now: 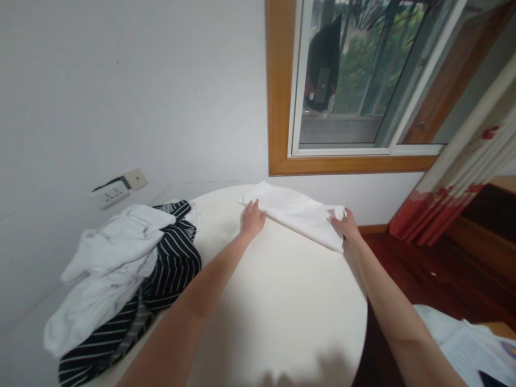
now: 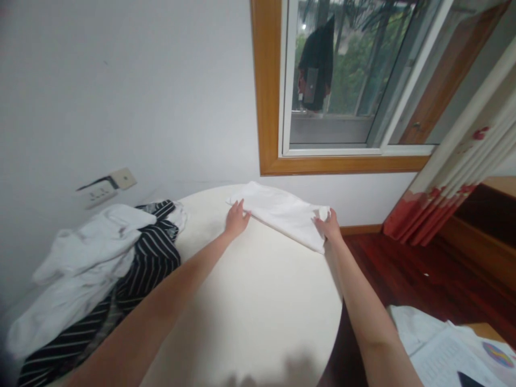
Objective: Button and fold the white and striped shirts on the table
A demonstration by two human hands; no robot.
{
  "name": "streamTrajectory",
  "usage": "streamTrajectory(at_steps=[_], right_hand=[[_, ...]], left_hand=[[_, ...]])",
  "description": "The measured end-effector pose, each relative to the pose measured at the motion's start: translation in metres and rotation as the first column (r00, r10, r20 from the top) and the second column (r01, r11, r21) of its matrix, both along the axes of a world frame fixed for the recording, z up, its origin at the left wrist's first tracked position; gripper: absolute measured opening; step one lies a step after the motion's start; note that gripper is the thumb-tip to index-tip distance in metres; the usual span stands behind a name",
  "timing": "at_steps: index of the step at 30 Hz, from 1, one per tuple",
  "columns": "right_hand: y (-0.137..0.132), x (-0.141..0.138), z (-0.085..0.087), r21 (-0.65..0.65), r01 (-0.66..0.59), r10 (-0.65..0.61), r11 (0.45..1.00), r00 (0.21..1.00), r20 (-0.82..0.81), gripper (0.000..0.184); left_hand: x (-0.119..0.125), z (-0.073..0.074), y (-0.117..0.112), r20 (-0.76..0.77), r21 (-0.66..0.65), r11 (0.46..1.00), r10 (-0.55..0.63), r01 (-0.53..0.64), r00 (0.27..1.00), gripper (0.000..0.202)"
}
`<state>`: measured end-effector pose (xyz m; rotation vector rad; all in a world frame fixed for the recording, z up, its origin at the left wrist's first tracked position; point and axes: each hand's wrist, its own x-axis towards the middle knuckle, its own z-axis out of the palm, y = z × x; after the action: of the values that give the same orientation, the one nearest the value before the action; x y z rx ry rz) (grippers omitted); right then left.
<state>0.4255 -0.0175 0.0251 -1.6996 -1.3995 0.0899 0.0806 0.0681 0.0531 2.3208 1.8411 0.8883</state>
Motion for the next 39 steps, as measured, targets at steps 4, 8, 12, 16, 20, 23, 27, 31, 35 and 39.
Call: streamTrajectory(at_steps=[4,8,12,16,20,23,27,31,35,39], right_hand=[[-0.001,0.021,-0.001,-0.158,0.096,-0.105,0.983,0.993,-0.054,0.078],[-0.014,0.022,0.02,-0.204,0.244,-0.197,0.948,0.954,0.225,0.064],[-0.025,-0.02,0.028,-0.085,0.029,0.024,0.996,0.826,0.563,0.053],[-0.025,-0.068,0.01,-0.34,-0.252,0.416,0.906,0.68,0.603,0.059],[-0.015,-0.078,-0.002,-0.392,-0.233,0.433,0.89,0.703,0.564,0.064],[-0.001,-0.076,-0.003,-0.399,-0.218,0.421,0.891,0.726,0.544,0.061],[0.014,-0.079,-0.004,-0.377,-0.213,0.398,0.901,0.75,0.528,0.058],[0.017,-0.082,-0.007,-0.333,-0.208,0.368,0.92,0.754,0.544,0.057],[0.016,-0.078,-0.008,-0.296,-0.238,0.365,0.925,0.775,0.516,0.054],[0.017,-0.075,-0.011,-0.256,-0.257,0.356,0.932,0.777,0.518,0.051]], left_hand=[[0.023,-0.018,-0.028,-0.096,-0.053,0.998,0.009,-0.014,0.995,0.063],[0.037,-0.016,-0.033,-0.136,-0.107,0.994,0.012,-0.027,0.991,0.07],[0.043,-0.016,-0.027,-0.15,-0.115,0.992,0.025,-0.042,0.988,0.07],[0.043,-0.01,-0.03,-0.136,-0.114,0.993,0.008,-0.024,0.991,0.067],[0.031,-0.002,-0.059,-0.139,-0.05,0.984,-0.175,0.17,0.975,0.062],[0.011,0.002,-0.096,-0.151,-0.039,0.94,-0.34,0.338,0.928,0.06],[-0.02,0.011,-0.14,-0.162,-0.063,0.886,-0.463,0.459,0.871,0.059],[-0.067,0.035,-0.158,-0.159,0.035,0.909,-0.405,0.415,0.9,0.053],[-0.145,0.068,-0.163,-0.111,0.251,0.96,-0.098,0.123,0.989,0.042],[-0.232,0.088,-0.171,-0.109,0.335,0.879,0.393,-0.338,0.913,0.062]])
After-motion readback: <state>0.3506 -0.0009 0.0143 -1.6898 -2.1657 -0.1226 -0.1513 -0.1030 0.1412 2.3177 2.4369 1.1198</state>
